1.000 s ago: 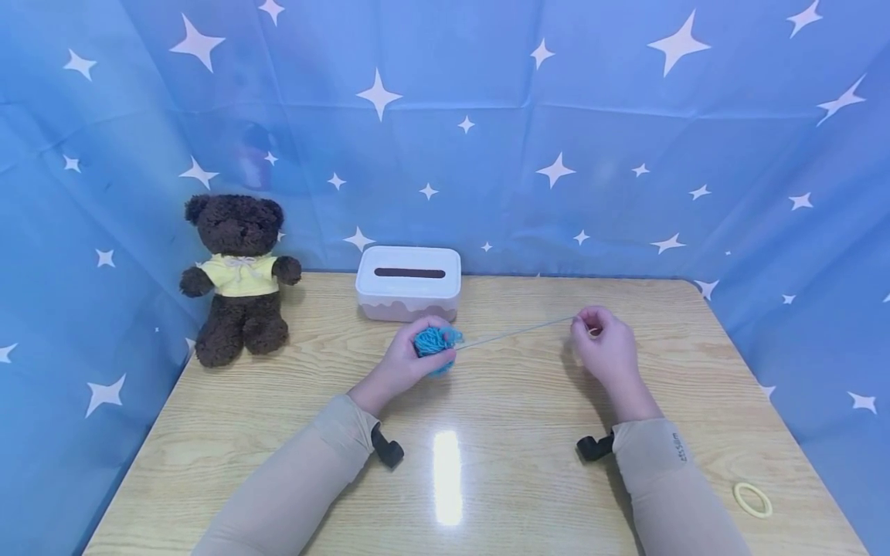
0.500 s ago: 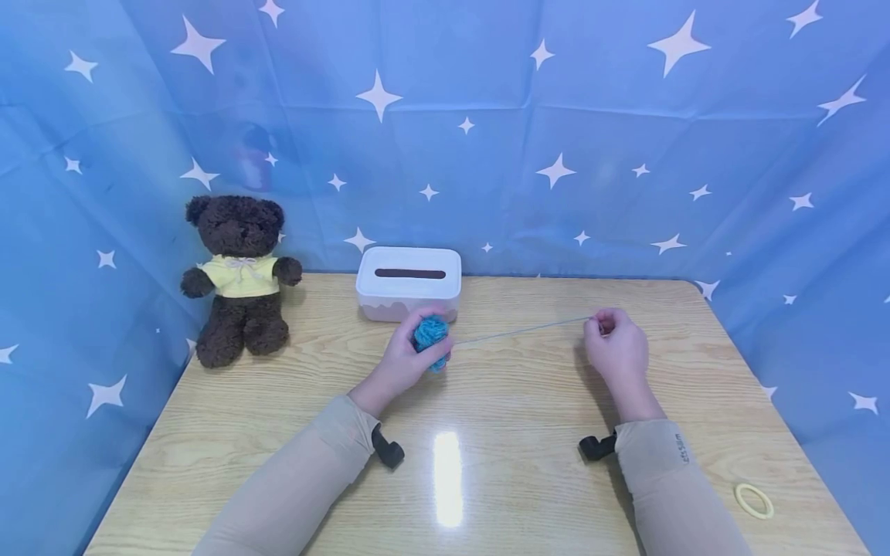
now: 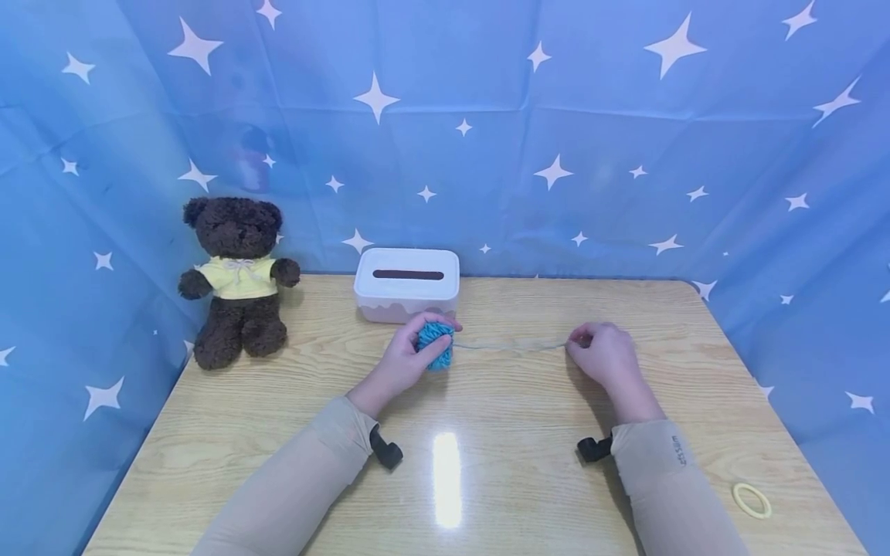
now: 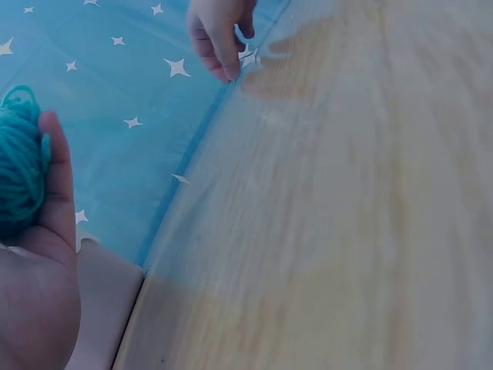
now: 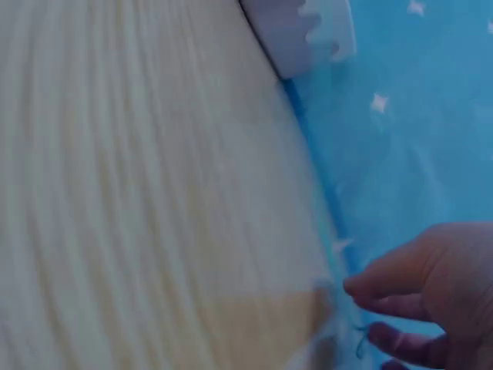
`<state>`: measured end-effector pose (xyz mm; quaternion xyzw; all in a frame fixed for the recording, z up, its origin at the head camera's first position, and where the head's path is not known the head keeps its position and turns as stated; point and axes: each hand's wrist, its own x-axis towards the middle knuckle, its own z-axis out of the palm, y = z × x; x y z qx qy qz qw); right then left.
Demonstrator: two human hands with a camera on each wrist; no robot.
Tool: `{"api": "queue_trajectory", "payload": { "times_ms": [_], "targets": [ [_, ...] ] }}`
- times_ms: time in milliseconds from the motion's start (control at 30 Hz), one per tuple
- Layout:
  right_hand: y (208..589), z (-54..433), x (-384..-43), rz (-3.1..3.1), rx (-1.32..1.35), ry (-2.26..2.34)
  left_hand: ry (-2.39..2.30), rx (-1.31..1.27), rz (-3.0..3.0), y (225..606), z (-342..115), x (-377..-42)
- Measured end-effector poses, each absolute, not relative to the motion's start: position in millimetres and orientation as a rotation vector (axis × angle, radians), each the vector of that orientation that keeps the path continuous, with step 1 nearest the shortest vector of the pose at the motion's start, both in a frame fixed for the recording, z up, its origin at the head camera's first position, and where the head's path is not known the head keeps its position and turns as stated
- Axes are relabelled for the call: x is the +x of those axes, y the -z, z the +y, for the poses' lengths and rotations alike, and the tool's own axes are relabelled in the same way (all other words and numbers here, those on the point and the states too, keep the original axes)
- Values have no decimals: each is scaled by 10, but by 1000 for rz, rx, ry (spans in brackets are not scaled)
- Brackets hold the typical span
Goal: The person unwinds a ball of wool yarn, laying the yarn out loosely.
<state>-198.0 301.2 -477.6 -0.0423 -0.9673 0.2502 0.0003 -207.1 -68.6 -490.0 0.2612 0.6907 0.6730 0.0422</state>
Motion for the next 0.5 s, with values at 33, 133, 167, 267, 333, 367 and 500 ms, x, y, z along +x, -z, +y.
{"api": "queue_trajectory", "payload": {
  "times_ms": [33,133,167,267,333,367,500],
  "targets": [
    [4754,2962,-1968,-3014,-114,-801,-2052,805,2114,4896,-682,-2067],
    [4734,2752,-1941,-2850,12,-967,-2053,829,2095,4897,-669,-2064],
    [4743,2659,-1928,-2779,78,-1068,-2053,837,2092,4899,-665,-2065],
    [4810,2349,-1892,-2623,343,-1304,-2064,857,2068,4908,-659,-2067],
    [4836,2136,-1845,-2604,486,-1417,-2076,873,2034,4915,-657,-2067],
    [4848,2040,-1822,-2608,545,-1441,-2086,882,2008,4917,-656,-2066],
    [4872,1779,-1746,-2663,645,-1403,-2084,893,2004,4928,-656,-2063]
  ]
}}
